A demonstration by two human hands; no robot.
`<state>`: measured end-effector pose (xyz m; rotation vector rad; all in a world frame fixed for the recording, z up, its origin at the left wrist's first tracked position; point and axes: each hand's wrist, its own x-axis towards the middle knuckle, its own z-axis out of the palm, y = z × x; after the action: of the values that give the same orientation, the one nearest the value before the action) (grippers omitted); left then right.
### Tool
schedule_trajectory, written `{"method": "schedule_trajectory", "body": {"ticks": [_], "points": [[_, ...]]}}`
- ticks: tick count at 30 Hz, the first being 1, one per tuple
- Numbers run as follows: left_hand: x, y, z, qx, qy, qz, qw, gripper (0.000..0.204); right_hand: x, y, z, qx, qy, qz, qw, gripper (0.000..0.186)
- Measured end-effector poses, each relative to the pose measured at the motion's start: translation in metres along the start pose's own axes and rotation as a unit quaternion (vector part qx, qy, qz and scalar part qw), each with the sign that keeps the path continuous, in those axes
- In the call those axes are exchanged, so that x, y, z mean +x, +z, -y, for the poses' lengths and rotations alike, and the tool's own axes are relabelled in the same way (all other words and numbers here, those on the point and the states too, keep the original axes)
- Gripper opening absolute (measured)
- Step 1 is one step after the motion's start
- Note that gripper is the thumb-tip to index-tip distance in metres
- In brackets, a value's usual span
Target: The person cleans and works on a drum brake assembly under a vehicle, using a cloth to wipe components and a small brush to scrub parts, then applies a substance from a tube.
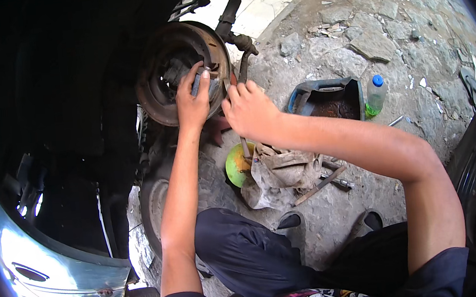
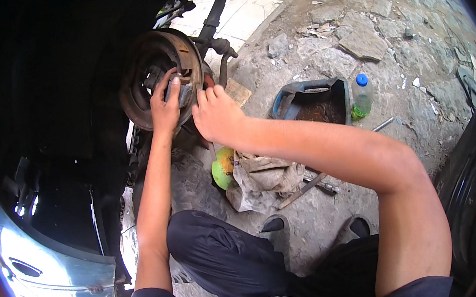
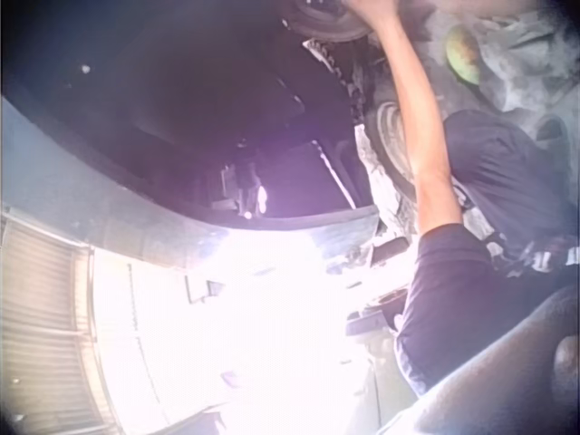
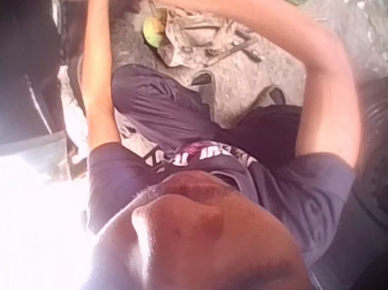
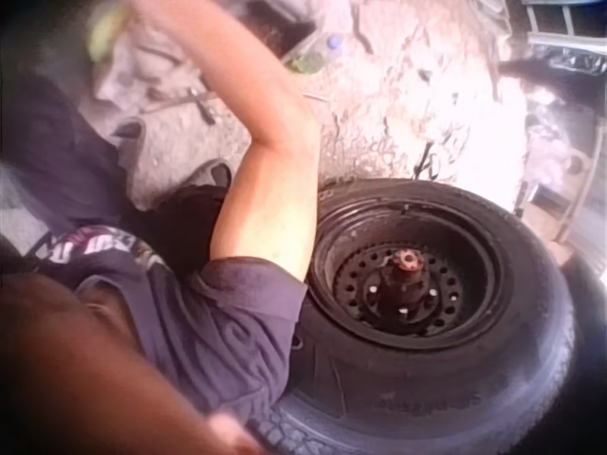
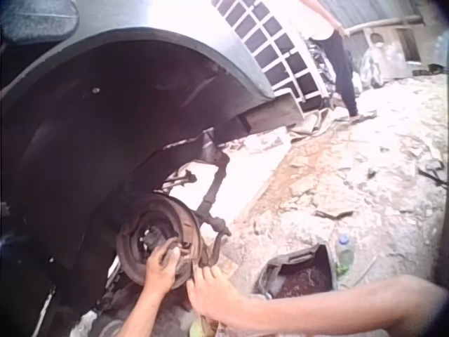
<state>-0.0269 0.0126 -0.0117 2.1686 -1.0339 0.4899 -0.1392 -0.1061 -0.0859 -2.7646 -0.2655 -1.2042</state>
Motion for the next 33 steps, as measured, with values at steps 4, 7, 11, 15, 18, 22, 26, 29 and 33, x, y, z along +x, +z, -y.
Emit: {"method": "schedule_trajectory", "body": {"ticks": [4,7,11,15,18,22,26,29,33], "points": [[-0.001,0.003,0.004,0.000,-0.009,0.003,1.000,0.035,0.007,-0.001,-0.002,0.010,0.013,-0.004,1.000,0.017],[0.000,0.001,0.002,0.000,-0.011,0.000,1.000,0.036,0.003,0.001,0.004,0.000,0.019,-0.005,1.000,0.017],[0.000,0.001,-0.001,0.001,-0.006,-0.002,1.000,0.036,-0.007,0.000,0.010,-0.011,0.004,-0.010,1.000,0.018],[0.000,0.001,0.003,-0.001,0.004,0.000,1.000,0.036,0.008,0.001,-0.005,-0.023,0.022,-0.002,0.999,0.019],[0.001,0.003,0.002,-0.007,-0.007,0.004,1.000,0.036,0.016,0.000,-0.022,-0.014,0.020,-0.014,1.000,0.019],[0.000,0.001,0.003,-0.003,-0.007,0.001,1.000,0.036,0.004,-0.001,-0.007,-0.007,0.006,0.010,1.000,0.020],[0.000,0.000,0.003,0.001,-0.002,-0.001,1.000,0.035,-0.001,-0.001,0.004,-0.014,-0.007,0.020,1.000,0.020],[0.001,0.001,0.004,-0.004,0.000,0.000,1.000,0.035,0.014,0.004,-0.015,-0.037,0.016,-0.006,0.999,0.021],[0.000,0.003,0.003,-0.001,-0.003,-0.002,1.000,0.034,0.021,0.003,-0.031,-0.026,0.010,-0.018,0.999,0.022]]}}
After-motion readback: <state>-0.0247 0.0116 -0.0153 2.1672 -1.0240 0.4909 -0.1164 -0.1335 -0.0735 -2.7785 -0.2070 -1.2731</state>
